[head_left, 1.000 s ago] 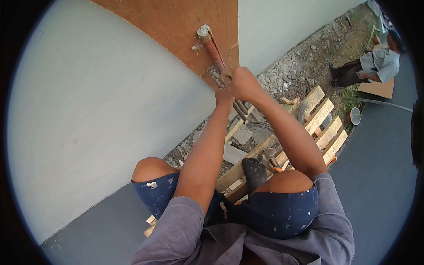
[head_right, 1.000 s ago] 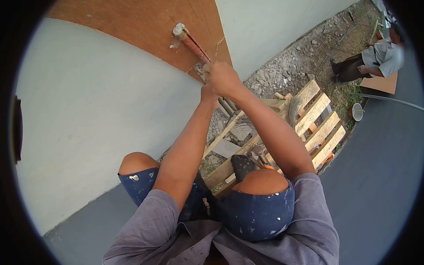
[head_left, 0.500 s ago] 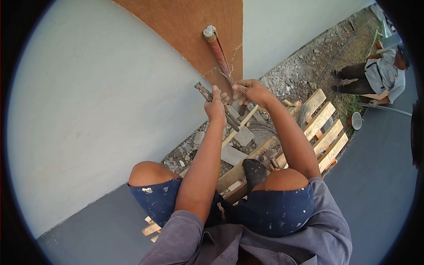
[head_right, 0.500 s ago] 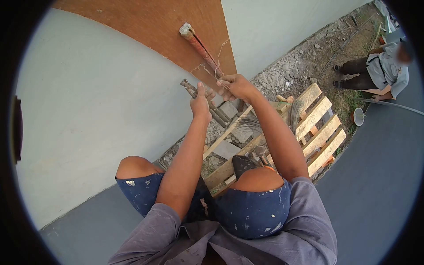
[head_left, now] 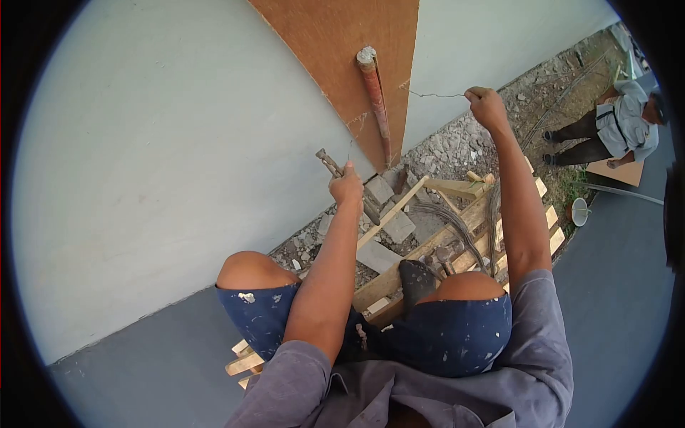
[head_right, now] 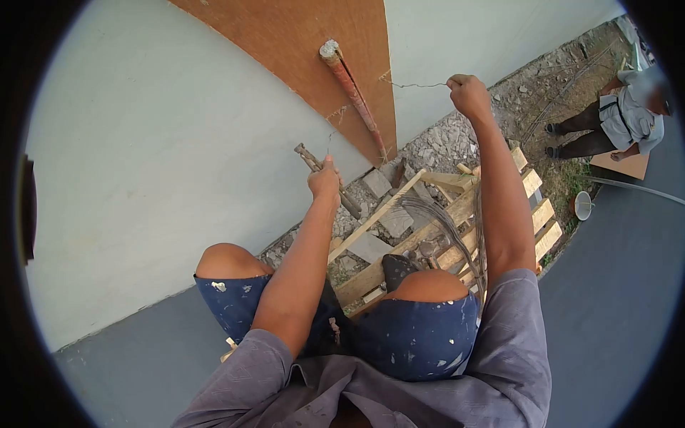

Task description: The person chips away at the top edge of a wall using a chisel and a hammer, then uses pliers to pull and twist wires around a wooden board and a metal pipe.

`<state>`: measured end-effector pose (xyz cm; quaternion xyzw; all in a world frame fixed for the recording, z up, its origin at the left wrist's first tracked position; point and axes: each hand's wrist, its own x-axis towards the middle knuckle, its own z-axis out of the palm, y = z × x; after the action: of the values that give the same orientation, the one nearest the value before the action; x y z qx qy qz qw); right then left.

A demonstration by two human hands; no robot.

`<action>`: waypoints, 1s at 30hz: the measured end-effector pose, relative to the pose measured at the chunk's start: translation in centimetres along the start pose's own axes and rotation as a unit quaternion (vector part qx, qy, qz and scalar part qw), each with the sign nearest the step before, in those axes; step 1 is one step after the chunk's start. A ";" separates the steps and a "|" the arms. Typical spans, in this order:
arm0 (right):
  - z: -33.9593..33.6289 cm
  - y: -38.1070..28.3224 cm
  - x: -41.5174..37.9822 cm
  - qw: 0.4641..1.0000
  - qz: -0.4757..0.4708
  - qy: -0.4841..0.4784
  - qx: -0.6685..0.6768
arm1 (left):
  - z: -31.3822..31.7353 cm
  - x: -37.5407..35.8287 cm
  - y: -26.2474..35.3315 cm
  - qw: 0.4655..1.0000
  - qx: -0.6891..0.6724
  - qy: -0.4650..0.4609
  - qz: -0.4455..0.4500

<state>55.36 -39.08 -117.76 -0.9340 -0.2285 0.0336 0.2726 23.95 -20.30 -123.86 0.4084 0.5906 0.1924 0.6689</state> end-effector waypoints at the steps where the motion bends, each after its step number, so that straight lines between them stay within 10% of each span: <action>1: -1.7 -2.6 -0.8 0.991 -0.022 0.057 -0.116 | 0.1 0.3 0.4 0.999 0.022 0.013 0.047; 4: -4.5 -10.6 -3.6 0.935 -0.137 0.195 -0.264 | -0.5 -0.5 1.4 0.976 0.108 0.069 0.173; 6: -4.4 -14.5 -4.1 0.945 -0.260 0.172 -0.096 | -0.6 -1.9 3.9 0.939 0.197 0.113 0.258; 8: -2.7 -18.4 -4.7 0.954 -0.254 0.059 0.150 | 0.0 -4.4 7.7 0.943 0.119 0.108 0.292; 18: 0.3 -23.0 -9.8 0.927 -0.296 -0.035 0.230 | -1.0 -15.9 28.8 0.843 0.181 -0.129 0.489; 30: -2.0 -18.7 -8.4 0.950 -0.144 0.019 0.275 | -5.0 -11.6 28.9 0.821 0.099 -0.130 0.547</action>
<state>40.60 -29.86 -106.76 -0.7805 -0.3369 0.0382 0.5252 23.08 -10.15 -93.98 0.7495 0.1930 0.4125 0.4804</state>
